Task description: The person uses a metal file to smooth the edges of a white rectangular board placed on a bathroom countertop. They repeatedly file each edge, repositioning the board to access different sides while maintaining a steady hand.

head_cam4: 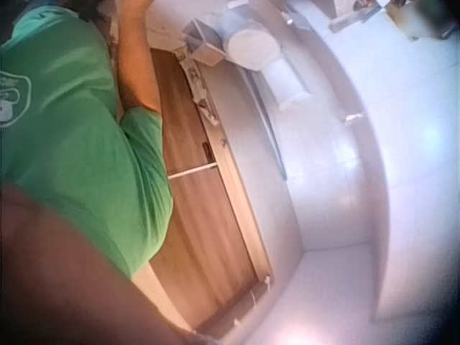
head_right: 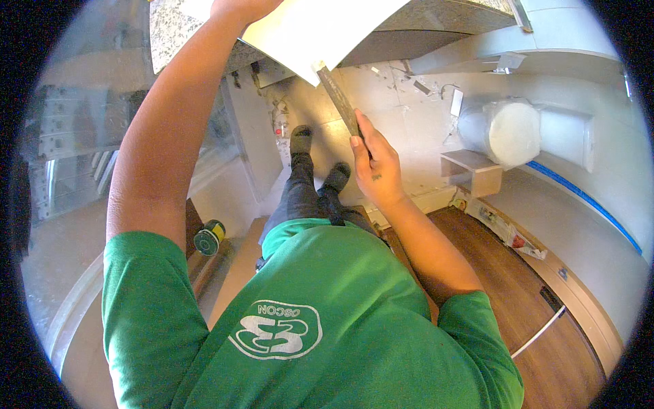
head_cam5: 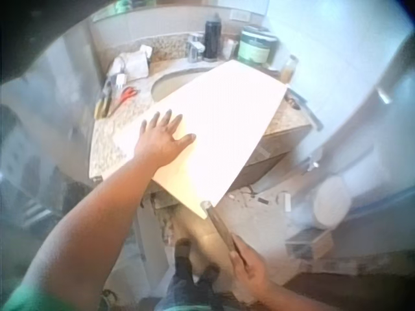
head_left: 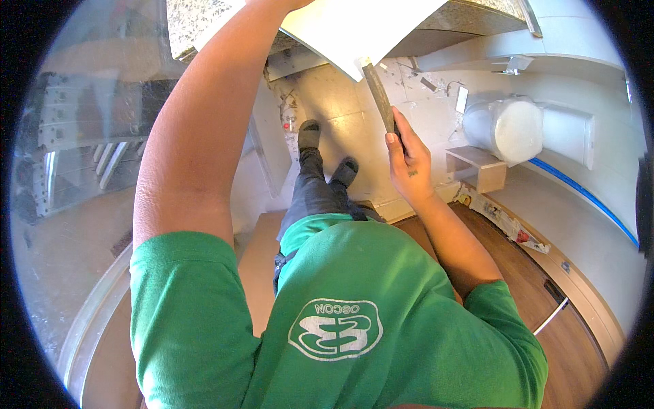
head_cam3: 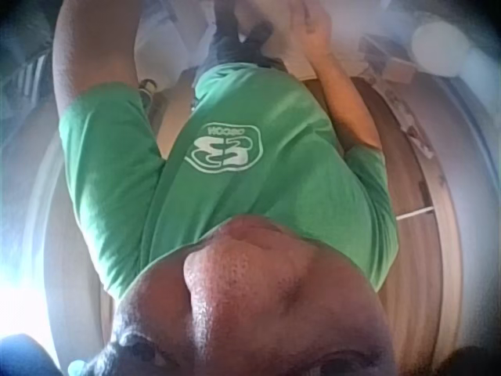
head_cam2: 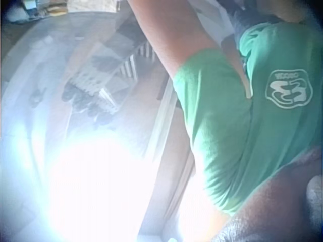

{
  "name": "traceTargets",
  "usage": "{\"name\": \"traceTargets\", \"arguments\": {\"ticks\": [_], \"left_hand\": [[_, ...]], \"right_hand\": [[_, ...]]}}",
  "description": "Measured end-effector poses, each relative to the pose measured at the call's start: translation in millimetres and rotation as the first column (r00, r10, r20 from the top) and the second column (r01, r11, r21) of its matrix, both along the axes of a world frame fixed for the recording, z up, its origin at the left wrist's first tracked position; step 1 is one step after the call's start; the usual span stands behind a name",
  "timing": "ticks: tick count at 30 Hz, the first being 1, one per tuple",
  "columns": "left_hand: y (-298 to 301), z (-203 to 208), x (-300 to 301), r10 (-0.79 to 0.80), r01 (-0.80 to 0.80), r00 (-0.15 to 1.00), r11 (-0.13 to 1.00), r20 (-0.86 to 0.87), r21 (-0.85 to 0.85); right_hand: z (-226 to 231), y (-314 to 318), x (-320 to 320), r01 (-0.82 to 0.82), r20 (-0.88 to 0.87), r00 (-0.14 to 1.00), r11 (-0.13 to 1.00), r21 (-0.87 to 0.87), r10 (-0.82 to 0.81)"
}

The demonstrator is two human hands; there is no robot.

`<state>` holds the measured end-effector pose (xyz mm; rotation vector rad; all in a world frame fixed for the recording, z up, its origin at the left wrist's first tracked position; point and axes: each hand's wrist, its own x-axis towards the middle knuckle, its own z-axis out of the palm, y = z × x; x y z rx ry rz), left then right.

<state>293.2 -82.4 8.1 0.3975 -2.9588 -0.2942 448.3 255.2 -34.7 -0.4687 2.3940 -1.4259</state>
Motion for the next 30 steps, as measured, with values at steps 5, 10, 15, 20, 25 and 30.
{"name": "traceTargets", "arguments": {"ticks": [5,10,15,20,25,30], "left_hand": [[1,5,-1,0.003,-0.003,0.999,1.0,0.044,-0.005],[4,11,-1,0.015,-0.015,0.997,1.0,0.07,0.007],[5,11,-1,0.022,-0.024,0.997,1.0,0.07,0.02],[3,9,-1,0.004,-0.004,0.998,1.0,0.064,0.004],[2,7,-1,0.002,-0.001,0.998,1.0,0.066,-0.012],[4,8,-2,0.009,-0.009,0.998,1.0,0.07,-0.01]], "right_hand": [[-4,0,4,-0.034,-0.089,0.995,0.999,0.008,0.034],[-2,-4,2,-0.047,-0.183,0.982,0.999,-0.015,0.044],[8,-25,-12,-0.068,-0.168,0.983,0.997,0.028,0.072],[15,-35,-19,0.018,-0.18,0.983,0.999,-0.04,-0.025],[26,-7,-3,-0.035,-0.162,0.986,0.999,0.012,0.037],[21,-23,-17,-0.051,-0.184,0.981,0.995,0.084,0.066]]}}
